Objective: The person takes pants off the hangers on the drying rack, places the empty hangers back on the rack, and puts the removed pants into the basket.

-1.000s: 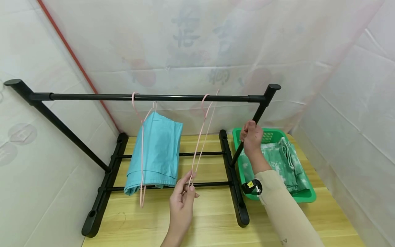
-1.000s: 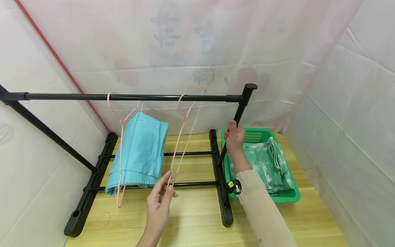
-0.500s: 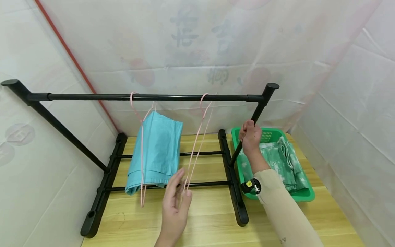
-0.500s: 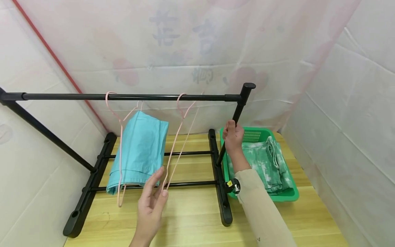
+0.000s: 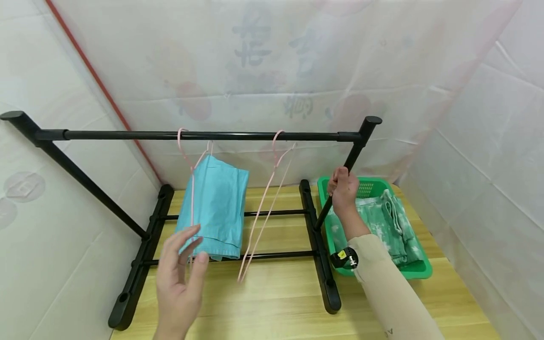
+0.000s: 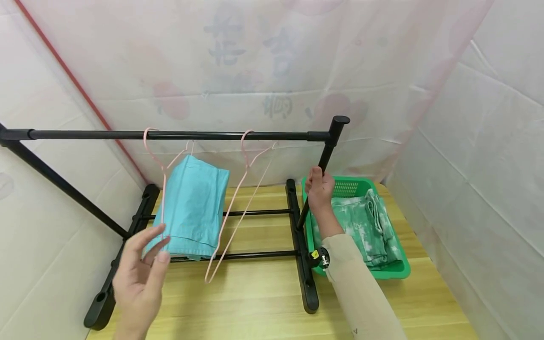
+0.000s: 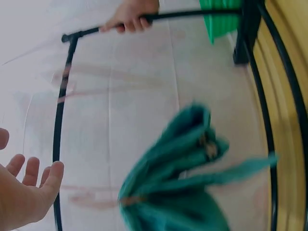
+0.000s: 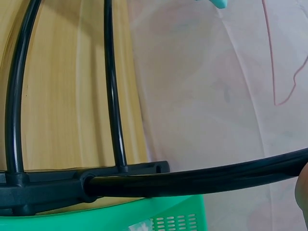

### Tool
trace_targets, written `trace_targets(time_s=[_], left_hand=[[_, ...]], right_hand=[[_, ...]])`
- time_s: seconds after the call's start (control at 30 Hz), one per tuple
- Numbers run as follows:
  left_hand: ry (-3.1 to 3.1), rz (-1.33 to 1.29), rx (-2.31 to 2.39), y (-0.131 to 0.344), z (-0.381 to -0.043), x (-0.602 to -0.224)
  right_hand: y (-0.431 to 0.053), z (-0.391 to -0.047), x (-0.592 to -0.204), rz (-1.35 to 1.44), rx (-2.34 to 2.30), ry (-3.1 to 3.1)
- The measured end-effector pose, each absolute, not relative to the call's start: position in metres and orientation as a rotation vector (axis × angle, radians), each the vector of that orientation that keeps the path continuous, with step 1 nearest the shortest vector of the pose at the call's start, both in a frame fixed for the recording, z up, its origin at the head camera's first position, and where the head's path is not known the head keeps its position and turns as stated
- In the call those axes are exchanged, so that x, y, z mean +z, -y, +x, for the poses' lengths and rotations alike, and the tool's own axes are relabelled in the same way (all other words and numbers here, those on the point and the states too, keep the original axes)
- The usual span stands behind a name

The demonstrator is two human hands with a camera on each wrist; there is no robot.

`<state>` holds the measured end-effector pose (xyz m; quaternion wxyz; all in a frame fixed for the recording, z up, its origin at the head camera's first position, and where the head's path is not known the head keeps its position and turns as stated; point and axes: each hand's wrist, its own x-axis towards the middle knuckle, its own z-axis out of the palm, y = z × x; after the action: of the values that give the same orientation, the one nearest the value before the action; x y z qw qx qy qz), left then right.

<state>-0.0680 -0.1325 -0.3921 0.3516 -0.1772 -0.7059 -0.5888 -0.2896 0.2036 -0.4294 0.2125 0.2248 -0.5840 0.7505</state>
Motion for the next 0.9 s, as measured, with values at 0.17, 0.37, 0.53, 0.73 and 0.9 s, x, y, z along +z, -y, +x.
trace_targets(time_s=[0.17, 0.37, 0.53, 0.73, 0.9], left_hand=[[1.904, -0.309, -1.475, 0.154, -0.081, -0.388], [2.14, -0.116, -1.535, 0.17, -0.092, -0.391], [2.281, -0.073, -1.648, 0.175, -0.098, -0.395], [2.284, -0.169, -1.687, 0.175, -0.105, -0.403], [2.184, -0.274, -1.775, 0.173, -0.107, -0.406]], right_hand=[[-0.204, -0.288, -0.429, 0.63, 2.081, 1.62], [-0.203, -0.292, -0.432, 0.628, 2.082, 1.612], [-0.199, -0.285, -0.425, 0.667, 2.073, 1.609], [-0.201, -0.288, -0.428, 0.657, 2.047, 1.612], [-0.204, -0.293, -0.435, 0.629, 2.052, 1.609]])
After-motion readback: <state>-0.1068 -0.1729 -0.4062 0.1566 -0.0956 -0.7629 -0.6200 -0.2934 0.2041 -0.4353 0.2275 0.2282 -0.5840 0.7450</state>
